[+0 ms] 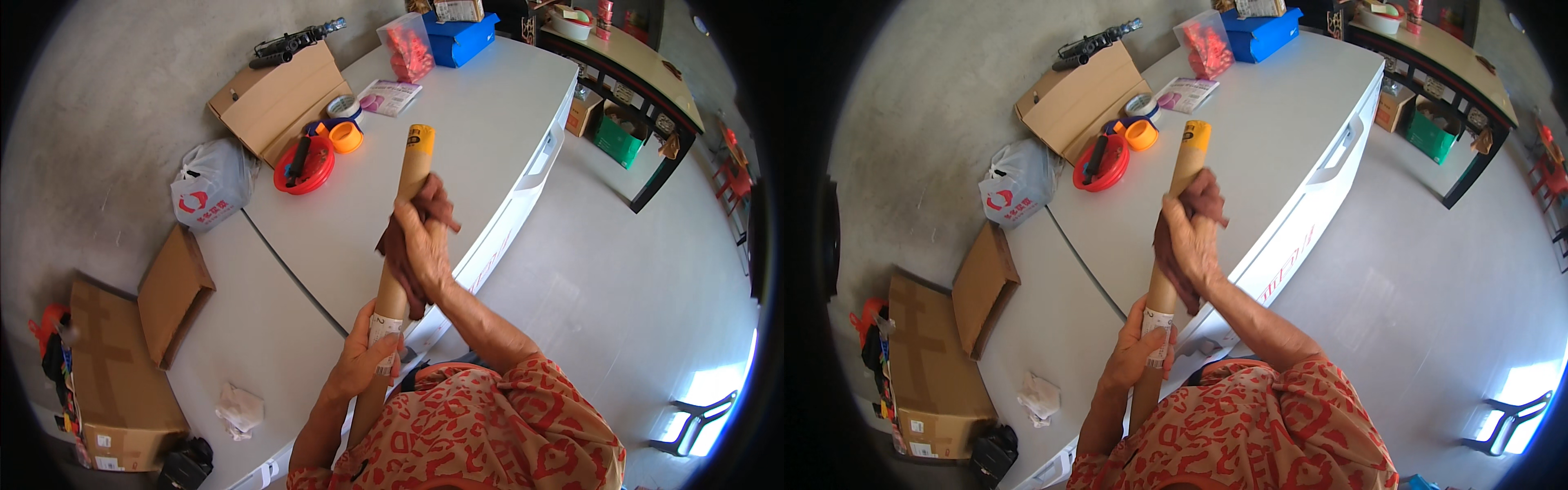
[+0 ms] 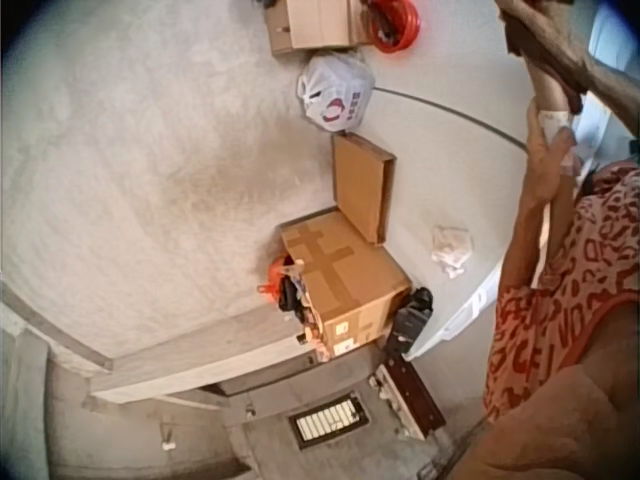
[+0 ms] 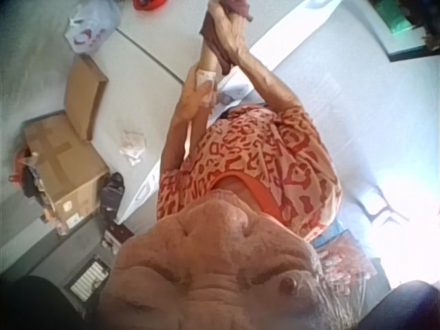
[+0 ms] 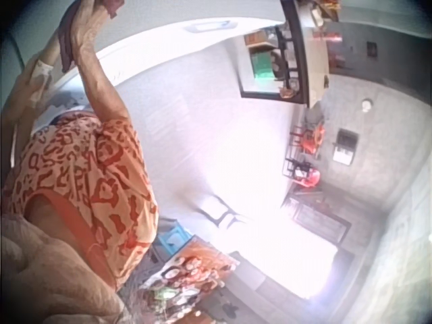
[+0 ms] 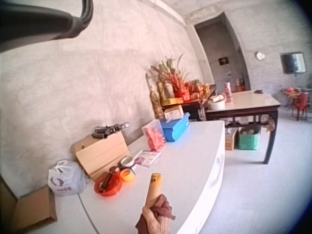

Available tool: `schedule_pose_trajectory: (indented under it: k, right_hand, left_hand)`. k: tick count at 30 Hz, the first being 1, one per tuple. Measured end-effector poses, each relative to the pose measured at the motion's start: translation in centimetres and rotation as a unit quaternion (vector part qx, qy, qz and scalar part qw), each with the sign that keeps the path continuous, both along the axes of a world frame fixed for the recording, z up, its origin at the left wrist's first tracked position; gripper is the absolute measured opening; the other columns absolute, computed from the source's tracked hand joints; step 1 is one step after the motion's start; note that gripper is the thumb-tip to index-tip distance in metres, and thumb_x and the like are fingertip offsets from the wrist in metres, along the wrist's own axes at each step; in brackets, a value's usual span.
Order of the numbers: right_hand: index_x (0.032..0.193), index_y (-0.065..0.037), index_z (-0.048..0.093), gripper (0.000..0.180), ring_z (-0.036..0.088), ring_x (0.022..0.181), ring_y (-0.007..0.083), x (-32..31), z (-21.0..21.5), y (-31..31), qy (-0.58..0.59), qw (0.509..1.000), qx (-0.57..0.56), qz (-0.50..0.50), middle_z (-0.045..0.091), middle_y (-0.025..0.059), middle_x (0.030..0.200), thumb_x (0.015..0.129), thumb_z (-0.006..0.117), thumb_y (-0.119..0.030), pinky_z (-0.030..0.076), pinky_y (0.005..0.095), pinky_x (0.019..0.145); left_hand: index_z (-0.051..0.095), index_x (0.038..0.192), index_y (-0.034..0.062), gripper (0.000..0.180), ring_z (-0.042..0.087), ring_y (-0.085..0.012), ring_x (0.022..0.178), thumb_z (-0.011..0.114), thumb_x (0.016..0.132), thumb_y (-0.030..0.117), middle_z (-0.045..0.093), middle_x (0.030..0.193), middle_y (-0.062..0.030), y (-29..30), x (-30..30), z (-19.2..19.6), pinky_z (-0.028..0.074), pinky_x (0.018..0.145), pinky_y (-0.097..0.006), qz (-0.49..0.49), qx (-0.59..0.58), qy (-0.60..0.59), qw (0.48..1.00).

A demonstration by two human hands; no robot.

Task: The person wipes a red plastic plate, a black syringe, a marker, and a small blue cap with a brown cloth. They then wipe a long cardboard tube and a flat cardboard box on a white table, placing the cleaned items back on the table.

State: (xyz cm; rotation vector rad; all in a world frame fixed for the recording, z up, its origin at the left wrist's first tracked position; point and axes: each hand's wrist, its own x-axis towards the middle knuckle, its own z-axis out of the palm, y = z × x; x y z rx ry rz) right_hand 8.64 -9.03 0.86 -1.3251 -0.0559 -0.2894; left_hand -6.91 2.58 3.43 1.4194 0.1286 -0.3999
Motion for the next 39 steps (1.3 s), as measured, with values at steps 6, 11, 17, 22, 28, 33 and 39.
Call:
schedule_pose_trajectory:
  k: [6,11,17,22,28,33,39]
  right_hand:
    - [0.143,-0.002,0.022,0.069,0.038,0.117,0.0333,-7.5,0.4,1.6,-0.027,0.993,-0.072,0.094,0.042,0.0238,0.118,0.091,0.056,-0.033,0.032,0.0472,0.102]
    - [0.110,0.004,0.055,0.026,0.057,0.105,0.0379,-7.7,-1.3,-2.8,-0.178,0.899,-0.261,0.304,0.056,0.0220,0.116,0.090,0.055,-0.014,0.049,0.0425,0.087]
    - [0.127,0.001,0.043,0.053,0.048,0.104,0.0211,-1.5,4.6,-3.4,-0.039,0.998,0.011,0.050,0.047,0.0121,0.111,0.096,0.049,-0.040,0.043,0.0356,0.089]
    - [0.141,-0.003,0.027,0.073,0.040,0.116,0.0229,-2.2,2.9,-0.3,-0.088,0.988,0.057,0.114,0.035,0.0107,0.122,0.093,0.048,-0.054,0.036,0.0357,0.099]
    - [0.147,-0.003,0.023,0.063,0.037,0.124,0.0232,-8.0,0.8,0.2,-0.140,0.963,-0.044,0.226,0.043,0.0150,0.127,0.099,0.043,-0.039,0.026,0.0401,0.108]
    - [0.148,-0.010,0.021,0.063,0.042,0.127,0.0236,-8.8,-0.2,-1.6,-0.126,0.937,0.066,0.321,0.042,0.0181,0.133,0.094,0.054,-0.011,0.035,0.0405,0.104]
    - [0.149,-0.014,0.013,0.083,0.053,0.115,0.0284,-4.6,3.8,-2.7,-0.049,0.978,0.101,0.178,0.033,0.0171,0.138,0.085,0.063,0.000,0.055,0.0398,0.088]
  left_hand:
    - [0.025,0.140,0.0098,0.051,0.057,-0.0170,0.053,0.047,0.094,0.015,0.057,0.088,-0.0105,2.0,-0.5,-1.1,0.049,0.044,-0.030,0.015,-0.106,-0.022,0.994]
    - [0.031,0.135,0.0094,0.046,0.055,-0.0181,0.051,0.048,0.093,0.015,0.056,0.092,-0.0125,3.1,-0.7,-0.8,0.048,0.041,-0.030,0.044,-0.210,-0.052,0.975]
    - [0.037,0.132,0.0035,0.054,0.058,-0.0187,0.057,0.059,0.092,0.033,0.055,0.096,-0.0134,2.0,-1.2,-1.9,0.049,0.038,-0.028,0.018,-0.199,-0.028,0.979]
    - [0.041,0.129,0.0002,0.051,0.060,-0.0173,0.064,0.056,0.093,0.033,0.057,0.093,-0.0121,1.2,-0.1,-1.4,0.051,0.040,-0.028,0.043,-0.192,-0.040,0.980]
    - [0.033,0.142,0.0059,0.051,0.061,-0.0163,0.065,0.048,0.096,0.022,0.060,0.085,-0.0107,2.4,0.0,-1.4,0.053,0.046,-0.029,0.058,-0.139,-0.030,0.988]
    - [0.037,0.139,0.0051,0.049,0.062,-0.0178,0.067,0.050,0.094,0.020,0.060,0.093,-0.0130,1.9,-0.1,-1.9,0.054,0.046,-0.030,0.062,-0.092,-0.030,0.993]
    - [0.031,0.142,0.0029,0.053,0.062,-0.0202,0.067,0.051,0.093,0.012,0.054,0.108,-0.0138,0.3,0.5,0.1,0.054,0.047,-0.030,0.069,-0.045,-0.105,0.991]
